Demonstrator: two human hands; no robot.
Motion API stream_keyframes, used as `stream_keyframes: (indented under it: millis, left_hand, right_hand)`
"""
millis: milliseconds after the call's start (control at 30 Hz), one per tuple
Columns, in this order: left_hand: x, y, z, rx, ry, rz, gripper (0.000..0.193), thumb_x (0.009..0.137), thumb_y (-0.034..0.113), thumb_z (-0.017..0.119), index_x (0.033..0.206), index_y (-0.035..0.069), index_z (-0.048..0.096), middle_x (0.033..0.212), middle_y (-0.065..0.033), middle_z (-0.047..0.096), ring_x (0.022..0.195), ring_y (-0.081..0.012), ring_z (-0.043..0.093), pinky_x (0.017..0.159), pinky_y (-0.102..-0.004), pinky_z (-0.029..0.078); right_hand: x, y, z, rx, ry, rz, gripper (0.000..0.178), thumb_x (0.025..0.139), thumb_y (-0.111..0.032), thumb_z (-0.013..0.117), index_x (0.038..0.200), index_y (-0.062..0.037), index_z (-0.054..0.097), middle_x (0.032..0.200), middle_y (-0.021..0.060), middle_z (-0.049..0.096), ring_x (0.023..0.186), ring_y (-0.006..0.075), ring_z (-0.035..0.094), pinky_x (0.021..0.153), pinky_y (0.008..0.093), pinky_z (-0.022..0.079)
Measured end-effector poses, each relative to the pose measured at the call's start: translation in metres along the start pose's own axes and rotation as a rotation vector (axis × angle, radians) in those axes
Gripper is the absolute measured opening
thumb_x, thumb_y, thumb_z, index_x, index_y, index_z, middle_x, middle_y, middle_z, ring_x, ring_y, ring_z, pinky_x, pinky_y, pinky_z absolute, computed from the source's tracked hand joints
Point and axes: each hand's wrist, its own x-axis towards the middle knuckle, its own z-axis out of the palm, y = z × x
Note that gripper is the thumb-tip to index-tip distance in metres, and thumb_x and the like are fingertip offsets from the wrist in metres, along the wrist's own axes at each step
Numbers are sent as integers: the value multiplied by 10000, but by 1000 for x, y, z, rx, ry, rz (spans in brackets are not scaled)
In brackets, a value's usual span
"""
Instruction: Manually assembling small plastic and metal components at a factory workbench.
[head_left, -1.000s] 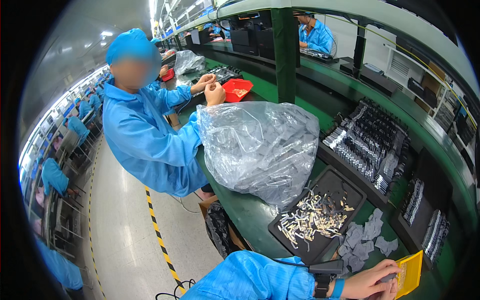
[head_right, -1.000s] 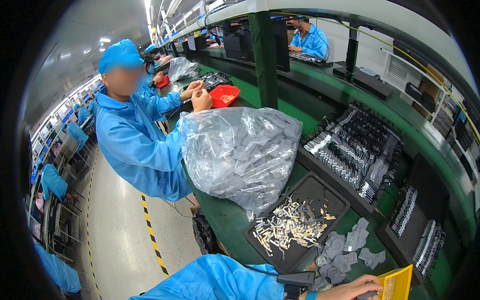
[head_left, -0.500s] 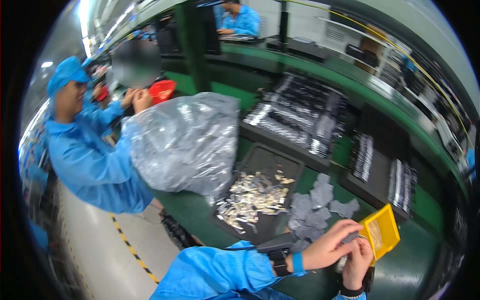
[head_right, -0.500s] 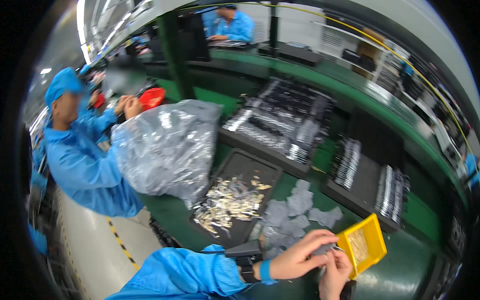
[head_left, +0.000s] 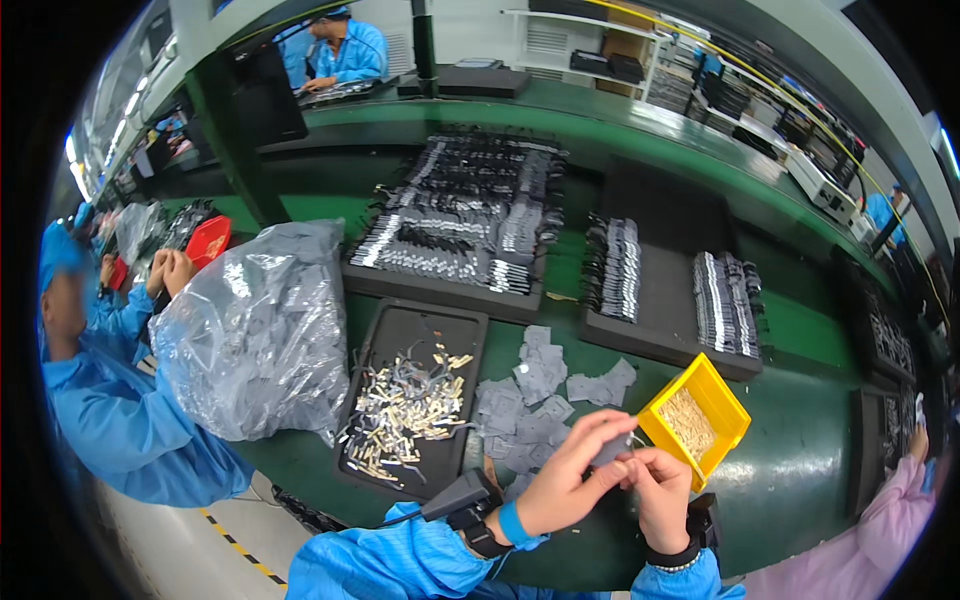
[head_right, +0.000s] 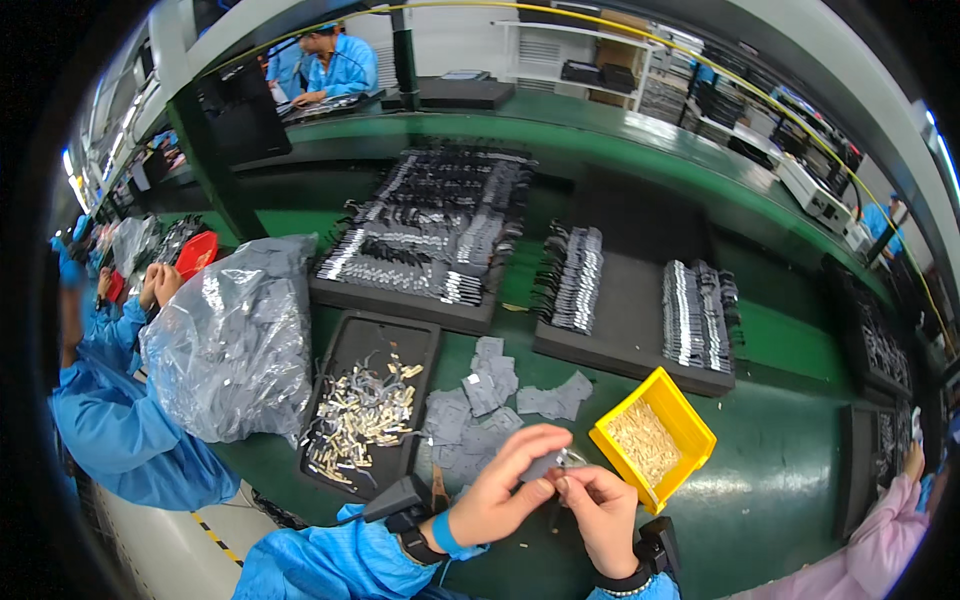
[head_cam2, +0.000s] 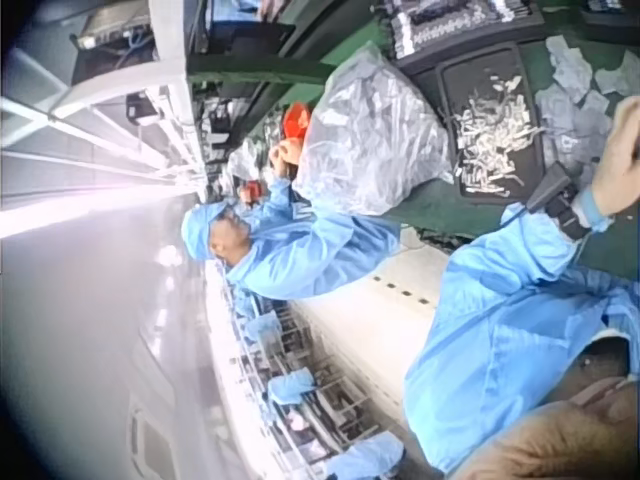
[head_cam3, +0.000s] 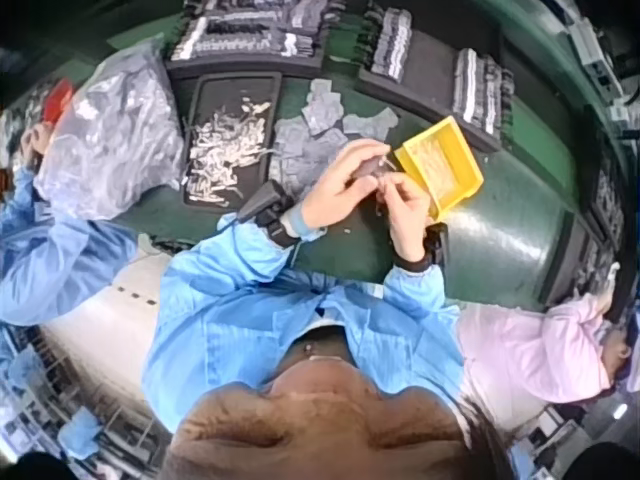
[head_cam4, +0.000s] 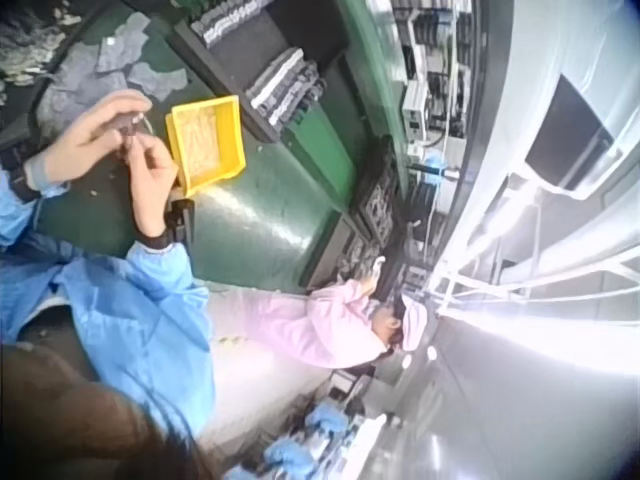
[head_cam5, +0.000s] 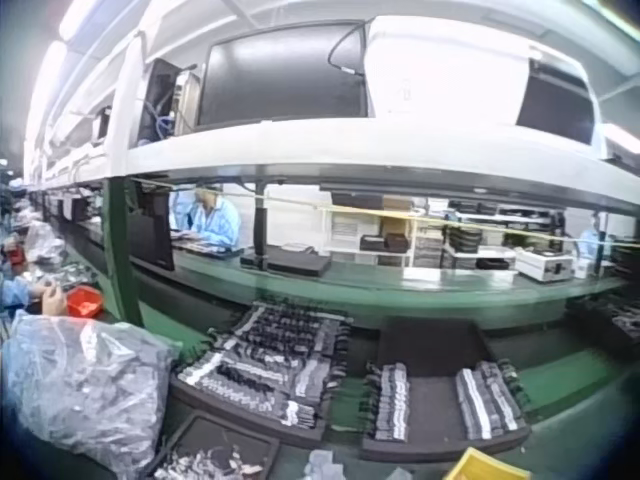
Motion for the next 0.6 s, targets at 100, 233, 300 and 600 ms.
stream_keyframes:
  millis: [100, 233, 300, 600]
  left_hand:
    - [5, 5, -9, -205, 108, -102, 383, 863, 76, 455, 1236, 4, 404, 1198, -104, 453, 819, -126, 503, 743, -267, 425]
    - [9, 5, -25, -588, -38, -368, 576, 919, 484, 287, 1203, 2, 425, 1035, -166, 549, 712, -132, 500, 661, -260, 422]
    - [11, 6, -25, -600, -166, -461, 645, 897, 550, 246, 1162, 3, 462, 964, -155, 574, 692, -130, 497, 647, -260, 421]
    - [2, -7, -14, -374, -243, -270, 548, 925, 460, 311, 1075, -21, 526, 861, -74, 581, 666, -95, 450, 656, -234, 384]
  right_hand:
    - [1, -13, 1, -127, 27, -4, 98, 815, -24, 593, 902, 20, 603, 770, 6, 588, 660, 50, 514, 606, 176, 412]
    - [8, -12, -11, -67, 111, -247, 123, 812, 18, 563, 930, 13, 595, 824, 19, 547, 733, 70, 502, 649, 193, 394]
    - [10, -15, -13, -154, 110, -338, 128, 803, 26, 565, 927, 15, 597, 836, 37, 542, 752, 92, 504, 660, 206, 397]
    - [5, -18, -9, -322, -51, -471, 126, 777, 3, 607, 903, 3, 624, 885, 77, 539, 731, 127, 549, 616, 224, 441]
